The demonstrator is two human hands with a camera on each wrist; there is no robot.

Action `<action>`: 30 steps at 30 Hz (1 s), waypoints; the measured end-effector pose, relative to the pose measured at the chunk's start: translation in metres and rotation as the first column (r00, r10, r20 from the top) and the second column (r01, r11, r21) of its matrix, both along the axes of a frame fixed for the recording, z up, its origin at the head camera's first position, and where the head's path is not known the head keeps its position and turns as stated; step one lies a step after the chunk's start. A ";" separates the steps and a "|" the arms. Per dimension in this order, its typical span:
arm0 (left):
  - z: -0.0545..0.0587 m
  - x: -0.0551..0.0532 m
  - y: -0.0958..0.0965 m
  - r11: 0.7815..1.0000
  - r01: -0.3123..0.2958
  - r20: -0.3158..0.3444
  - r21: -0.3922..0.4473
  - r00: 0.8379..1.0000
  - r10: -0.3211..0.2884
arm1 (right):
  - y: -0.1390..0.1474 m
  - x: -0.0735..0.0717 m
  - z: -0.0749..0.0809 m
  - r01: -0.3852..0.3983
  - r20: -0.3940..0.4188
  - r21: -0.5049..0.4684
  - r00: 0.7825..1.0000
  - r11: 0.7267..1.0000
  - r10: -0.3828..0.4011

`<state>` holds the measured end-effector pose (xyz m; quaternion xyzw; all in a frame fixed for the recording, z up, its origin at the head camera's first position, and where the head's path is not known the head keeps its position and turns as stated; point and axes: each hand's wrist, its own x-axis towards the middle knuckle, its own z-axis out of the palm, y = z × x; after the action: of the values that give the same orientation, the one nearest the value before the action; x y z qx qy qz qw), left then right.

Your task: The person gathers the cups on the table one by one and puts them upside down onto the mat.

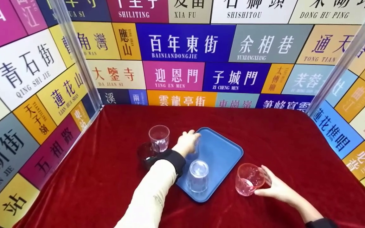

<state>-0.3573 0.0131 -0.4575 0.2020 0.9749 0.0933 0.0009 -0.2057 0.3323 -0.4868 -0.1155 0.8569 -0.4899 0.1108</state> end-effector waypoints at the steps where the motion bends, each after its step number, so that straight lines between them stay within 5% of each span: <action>1: 0.001 0.000 0.000 1.000 0.000 0.017 0.001 1.000 0.000 | -0.001 0.000 0.000 0.006 0.000 0.003 1.000 1.000 -0.006; 6: 0.008 -0.001 -0.005 0.999 0.029 0.178 0.019 0.984 -0.032 | -0.005 -0.001 -0.001 0.022 -0.002 0.015 1.000 1.000 -0.022; 9: 0.015 -0.003 -0.012 0.997 0.050 0.221 0.056 0.973 -0.062 | -0.008 -0.003 -0.001 0.015 -0.030 0.005 0.999 1.000 -0.015; 14: 0.026 -0.003 -0.026 0.982 0.081 0.126 0.170 0.987 -0.103 | -0.010 -0.003 -0.003 0.008 -0.056 0.002 0.998 1.000 -0.008; 19: 0.034 -0.001 -0.047 0.962 0.141 -0.074 0.233 0.989 -0.127 | -0.012 -0.004 -0.005 0.040 -0.050 0.008 0.998 0.999 -0.040; 24: 0.037 0.003 -0.076 0.936 0.117 -0.224 0.332 0.974 -0.043 | -0.013 -0.005 -0.007 0.045 -0.039 -0.062 0.998 0.997 -0.047; 30: 0.034 0.011 -0.109 0.895 0.034 -0.237 0.445 0.968 0.082 | -0.016 -0.004 -0.013 0.071 -0.037 -0.141 0.996 0.987 -0.077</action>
<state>-0.3459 -0.0959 -0.4237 0.1948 0.9222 0.2881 -0.1690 -0.2093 0.3165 -0.4998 -0.1016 0.8264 -0.5498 0.0661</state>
